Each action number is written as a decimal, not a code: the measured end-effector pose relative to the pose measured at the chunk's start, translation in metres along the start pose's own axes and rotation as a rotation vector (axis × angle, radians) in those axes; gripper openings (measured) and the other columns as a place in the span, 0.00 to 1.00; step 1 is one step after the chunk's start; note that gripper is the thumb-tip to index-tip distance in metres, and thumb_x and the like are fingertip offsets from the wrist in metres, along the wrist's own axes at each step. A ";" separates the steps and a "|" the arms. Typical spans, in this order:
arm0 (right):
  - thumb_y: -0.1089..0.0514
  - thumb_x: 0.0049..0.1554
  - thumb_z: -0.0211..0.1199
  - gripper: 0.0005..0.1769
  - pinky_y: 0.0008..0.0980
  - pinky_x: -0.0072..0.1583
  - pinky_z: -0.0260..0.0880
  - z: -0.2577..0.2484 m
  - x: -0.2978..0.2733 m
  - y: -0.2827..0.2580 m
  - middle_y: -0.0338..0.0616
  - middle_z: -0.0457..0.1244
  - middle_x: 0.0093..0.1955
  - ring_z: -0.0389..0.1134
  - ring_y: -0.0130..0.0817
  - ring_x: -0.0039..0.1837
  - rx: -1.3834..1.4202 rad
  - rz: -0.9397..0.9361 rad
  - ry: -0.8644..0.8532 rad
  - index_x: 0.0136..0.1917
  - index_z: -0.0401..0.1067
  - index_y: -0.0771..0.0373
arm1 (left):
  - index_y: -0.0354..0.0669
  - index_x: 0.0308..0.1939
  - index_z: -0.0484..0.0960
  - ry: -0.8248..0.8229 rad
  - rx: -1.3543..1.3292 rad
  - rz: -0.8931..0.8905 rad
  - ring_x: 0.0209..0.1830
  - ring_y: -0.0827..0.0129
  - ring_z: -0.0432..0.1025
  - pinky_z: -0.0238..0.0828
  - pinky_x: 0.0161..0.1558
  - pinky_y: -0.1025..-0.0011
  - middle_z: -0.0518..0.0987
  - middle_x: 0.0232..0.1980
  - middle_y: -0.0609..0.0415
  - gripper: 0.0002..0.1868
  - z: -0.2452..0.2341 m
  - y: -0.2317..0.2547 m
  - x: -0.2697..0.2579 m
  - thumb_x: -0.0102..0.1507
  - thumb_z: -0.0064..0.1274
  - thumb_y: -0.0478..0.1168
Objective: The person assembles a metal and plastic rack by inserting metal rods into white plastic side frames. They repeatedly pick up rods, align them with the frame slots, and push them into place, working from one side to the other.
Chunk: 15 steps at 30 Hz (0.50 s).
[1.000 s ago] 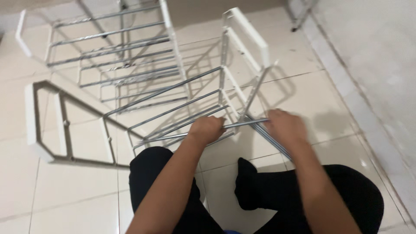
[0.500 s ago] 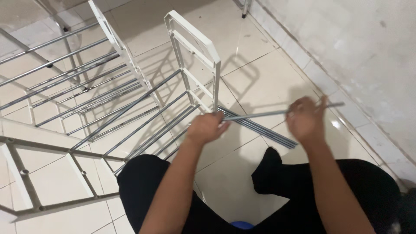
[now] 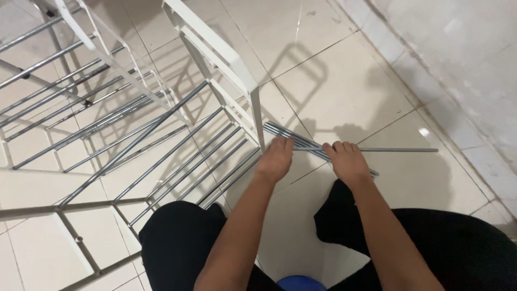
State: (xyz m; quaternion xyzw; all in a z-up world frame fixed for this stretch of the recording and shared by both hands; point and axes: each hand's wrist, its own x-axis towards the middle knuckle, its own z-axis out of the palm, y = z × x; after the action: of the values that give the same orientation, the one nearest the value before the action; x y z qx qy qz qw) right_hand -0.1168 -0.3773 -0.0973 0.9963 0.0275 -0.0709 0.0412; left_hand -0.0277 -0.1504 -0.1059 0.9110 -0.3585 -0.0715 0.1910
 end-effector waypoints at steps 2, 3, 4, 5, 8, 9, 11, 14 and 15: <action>0.63 0.57 0.53 0.25 0.41 0.63 0.65 0.019 0.014 0.006 0.43 0.64 0.54 0.66 0.42 0.59 0.031 0.038 -0.013 0.68 0.66 0.53 | 0.30 0.63 0.70 0.049 -0.001 -0.025 0.63 0.47 0.66 0.71 0.58 0.56 0.70 0.62 0.37 0.25 0.012 -0.019 -0.001 0.62 0.47 0.35; 0.63 0.57 0.53 0.25 0.41 0.63 0.65 0.028 0.022 0.008 0.44 0.64 0.55 0.65 0.42 0.60 0.048 0.056 -0.016 0.68 0.65 0.53 | 0.30 0.64 0.69 0.054 0.024 -0.027 0.64 0.48 0.66 0.71 0.59 0.57 0.69 0.63 0.38 0.25 0.017 -0.027 -0.002 0.62 0.46 0.33; 0.63 0.57 0.54 0.25 0.41 0.61 0.66 0.037 0.030 0.009 0.44 0.64 0.55 0.66 0.43 0.60 0.071 0.078 -0.025 0.68 0.66 0.54 | 0.30 0.65 0.69 0.059 0.050 -0.029 0.66 0.49 0.66 0.72 0.59 0.58 0.69 0.65 0.39 0.26 0.022 -0.034 -0.001 0.62 0.45 0.32; 0.64 0.56 0.54 0.25 0.41 0.60 0.67 0.046 0.038 0.009 0.45 0.64 0.55 0.66 0.43 0.60 0.091 0.101 -0.036 0.67 0.66 0.55 | 0.30 0.63 0.69 0.056 0.076 -0.043 0.66 0.49 0.66 0.72 0.60 0.58 0.69 0.65 0.39 0.24 0.028 -0.038 0.000 0.62 0.46 0.32; 0.63 0.58 0.54 0.21 0.42 0.57 0.70 0.072 0.064 0.009 0.45 0.64 0.54 0.67 0.43 0.59 0.152 0.151 -0.054 0.65 0.68 0.56 | 0.32 0.59 0.71 -0.002 0.129 -0.092 0.67 0.48 0.65 0.71 0.62 0.57 0.69 0.65 0.39 0.20 0.047 -0.045 0.012 0.63 0.48 0.34; 0.63 0.59 0.54 0.19 0.42 0.56 0.71 0.081 0.073 0.008 0.44 0.64 0.54 0.67 0.43 0.59 0.172 0.165 -0.060 0.64 0.68 0.55 | 0.32 0.58 0.71 -0.056 0.128 -0.114 0.67 0.48 0.65 0.71 0.63 0.56 0.69 0.65 0.39 0.19 0.055 -0.046 0.016 0.63 0.48 0.34; 0.63 0.59 0.55 0.18 0.40 0.56 0.72 0.098 0.091 0.008 0.45 0.64 0.55 0.67 0.43 0.59 0.147 0.151 -0.100 0.63 0.69 0.56 | 0.32 0.55 0.72 -0.081 0.135 -0.124 0.67 0.47 0.64 0.69 0.64 0.55 0.69 0.64 0.39 0.18 0.067 -0.050 0.025 0.62 0.49 0.35; 0.63 0.58 0.55 0.19 0.40 0.54 0.74 0.120 0.115 0.007 0.47 0.64 0.56 0.67 0.44 0.59 0.159 0.177 -0.195 0.63 0.70 0.57 | 0.31 0.55 0.73 -0.038 0.130 -0.103 0.66 0.46 0.65 0.65 0.66 0.54 0.70 0.63 0.37 0.19 0.083 -0.060 0.037 0.60 0.49 0.34; 0.63 0.58 0.55 0.19 0.40 0.54 0.74 0.126 0.121 0.006 0.47 0.65 0.57 0.67 0.45 0.60 0.171 0.196 -0.233 0.63 0.70 0.57 | 0.31 0.55 0.73 -0.049 0.106 -0.101 0.66 0.47 0.65 0.63 0.67 0.54 0.71 0.62 0.37 0.20 0.087 -0.064 0.040 0.59 0.48 0.34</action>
State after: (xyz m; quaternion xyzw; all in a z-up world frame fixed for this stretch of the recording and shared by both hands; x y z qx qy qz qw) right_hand -0.0142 -0.3877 -0.2382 0.9790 -0.0810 -0.1838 -0.0338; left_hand 0.0186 -0.1609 -0.2106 0.9347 -0.3198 -0.0843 0.1301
